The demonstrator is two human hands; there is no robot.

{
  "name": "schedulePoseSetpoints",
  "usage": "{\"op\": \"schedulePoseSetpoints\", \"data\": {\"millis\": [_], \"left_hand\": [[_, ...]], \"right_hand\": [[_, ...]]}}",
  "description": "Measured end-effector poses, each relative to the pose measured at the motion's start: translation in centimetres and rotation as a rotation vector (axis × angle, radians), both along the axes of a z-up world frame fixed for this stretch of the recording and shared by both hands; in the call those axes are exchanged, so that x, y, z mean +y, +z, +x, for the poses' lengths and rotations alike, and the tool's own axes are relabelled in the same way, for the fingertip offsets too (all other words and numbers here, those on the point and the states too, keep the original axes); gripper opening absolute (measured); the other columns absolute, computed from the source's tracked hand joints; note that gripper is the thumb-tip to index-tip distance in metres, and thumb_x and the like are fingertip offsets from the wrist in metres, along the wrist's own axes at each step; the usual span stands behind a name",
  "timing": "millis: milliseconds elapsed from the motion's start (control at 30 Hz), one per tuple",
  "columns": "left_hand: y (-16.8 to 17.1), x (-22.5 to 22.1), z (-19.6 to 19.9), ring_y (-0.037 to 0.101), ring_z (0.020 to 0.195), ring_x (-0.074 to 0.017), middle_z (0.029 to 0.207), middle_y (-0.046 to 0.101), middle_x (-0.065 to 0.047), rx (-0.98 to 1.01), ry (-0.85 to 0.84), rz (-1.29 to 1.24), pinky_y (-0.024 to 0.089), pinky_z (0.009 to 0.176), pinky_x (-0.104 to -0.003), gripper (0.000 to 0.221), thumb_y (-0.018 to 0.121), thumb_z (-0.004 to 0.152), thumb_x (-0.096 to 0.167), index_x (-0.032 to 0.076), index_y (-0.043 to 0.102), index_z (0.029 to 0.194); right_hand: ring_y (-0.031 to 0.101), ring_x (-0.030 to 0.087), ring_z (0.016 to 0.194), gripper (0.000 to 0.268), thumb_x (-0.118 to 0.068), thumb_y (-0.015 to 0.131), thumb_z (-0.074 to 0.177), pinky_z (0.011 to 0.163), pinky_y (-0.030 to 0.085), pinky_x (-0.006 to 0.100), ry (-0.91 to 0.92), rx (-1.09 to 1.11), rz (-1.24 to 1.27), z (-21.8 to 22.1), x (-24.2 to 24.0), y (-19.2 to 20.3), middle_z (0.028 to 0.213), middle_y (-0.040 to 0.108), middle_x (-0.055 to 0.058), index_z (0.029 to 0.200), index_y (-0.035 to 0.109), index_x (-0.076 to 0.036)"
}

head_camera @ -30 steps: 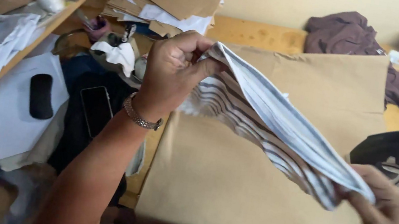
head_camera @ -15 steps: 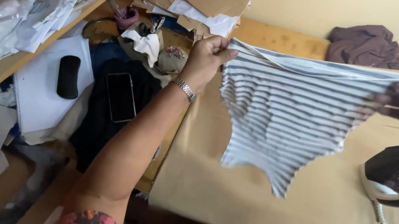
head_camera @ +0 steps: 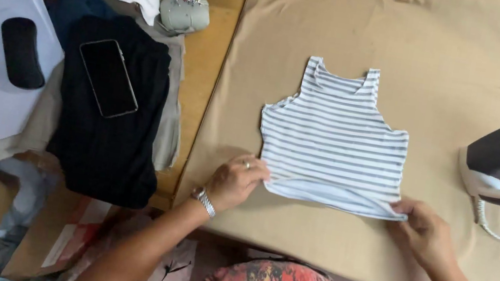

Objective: Ironing and smoothing a striped garment component on a work surface.

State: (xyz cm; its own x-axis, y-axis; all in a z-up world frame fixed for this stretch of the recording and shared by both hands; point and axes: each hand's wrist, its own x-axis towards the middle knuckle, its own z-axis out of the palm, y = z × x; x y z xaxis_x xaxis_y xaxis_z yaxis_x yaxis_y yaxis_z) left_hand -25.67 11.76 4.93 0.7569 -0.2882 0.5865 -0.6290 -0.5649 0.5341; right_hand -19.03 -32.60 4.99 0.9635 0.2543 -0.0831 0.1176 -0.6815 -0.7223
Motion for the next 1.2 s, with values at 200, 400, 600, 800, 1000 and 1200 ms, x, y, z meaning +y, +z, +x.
{"op": "schedulePoseSetpoints", "data": {"millis": [200, 400, 600, 800, 1000, 1200], "left_hand": [[0.1, 0.0, -5.1, 0.061, 0.13, -0.0306, 0.125, 0.071, -0.01, 0.079, 0.07, 0.135, 0.036, 0.119, -0.057, 0.045, 0.053, 0.069, -0.011, 0.007, 0.073, 0.106], [-1.6, -6.2, 2.9, 0.064, 0.125, -0.0294, 0.127, 0.065, -0.008, -0.149, 0.217, 0.25, 0.048, 0.11, -0.048, 0.022, 0.055, 0.096, 0.012, 0.012, 0.066, 0.115], [-0.8, -6.0, 3.7, 0.01, 0.158, -0.0383, 0.17, 0.023, -0.015, 0.577, 0.26, 0.572, -0.005, 0.124, -0.061, 0.085, 0.039, 0.097, 0.069, 0.012, 0.033, 0.16], [-2.0, -6.1, -1.6, 0.041, 0.147, -0.0381, 0.15, 0.052, -0.019, 0.116, 0.186, 0.411, 0.023, 0.12, -0.065, 0.058, 0.058, 0.098, 0.042, 0.005, 0.055, 0.142], [-3.6, -4.3, -4.9, 0.069, 0.099, -0.0293, 0.106, 0.065, -0.006, 0.572, 0.6, -0.009, 0.055, 0.082, -0.041, 0.042, 0.066, 0.095, 0.022, 0.012, 0.056, 0.134], [-1.9, -4.9, -4.5, 0.075, 0.096, -0.0324, 0.099, 0.075, -0.007, 1.097, 0.576, -0.056, 0.057, 0.079, -0.045, 0.054, 0.066, 0.095, 0.035, 0.019, 0.039, 0.139]], "right_hand": [[0.064, 0.018, 0.126, 0.028, -0.002, 0.06, 0.08, 0.056, 0.058, 0.031, 0.039, -0.119, -0.232, -3.4, -2.1, -0.4, 0.124, 0.074, 0.0, 0.098, 0.078, -0.014], [0.068, 0.026, 0.122, 0.031, -0.005, 0.075, 0.082, 0.101, 0.056, 0.041, 0.21, -0.672, -0.285, 2.7, 8.2, 0.8, 0.117, 0.072, 0.0, 0.11, 0.074, -0.018], [0.018, 0.035, 0.161, 0.085, -0.064, 0.049, 0.091, 0.122, 0.015, 0.07, 0.24, -0.264, -0.686, 5.4, 7.4, -1.7, 0.17, 0.032, 0.004, 0.165, 0.031, -0.027], [0.042, 0.037, 0.15, 0.048, -0.042, 0.062, 0.096, 0.12, 0.023, 0.062, 0.314, -0.673, -0.502, 5.9, 12.3, -1.0, 0.144, 0.058, 0.005, 0.138, 0.061, -0.018], [0.071, 0.03, 0.1, 0.033, -0.025, 0.066, 0.098, 0.085, 0.056, 0.041, 0.584, -0.595, -0.247, 10.7, 26.2, 0.5, 0.119, 0.068, 0.003, 0.13, 0.065, -0.018], [0.072, 0.033, 0.061, 0.017, -0.037, 0.068, 0.093, 0.054, 0.059, 0.045, 0.46, -0.533, -0.492, 14.4, 32.4, -6.6, 0.092, 0.057, -0.002, 0.098, 0.062, -0.022]]}}
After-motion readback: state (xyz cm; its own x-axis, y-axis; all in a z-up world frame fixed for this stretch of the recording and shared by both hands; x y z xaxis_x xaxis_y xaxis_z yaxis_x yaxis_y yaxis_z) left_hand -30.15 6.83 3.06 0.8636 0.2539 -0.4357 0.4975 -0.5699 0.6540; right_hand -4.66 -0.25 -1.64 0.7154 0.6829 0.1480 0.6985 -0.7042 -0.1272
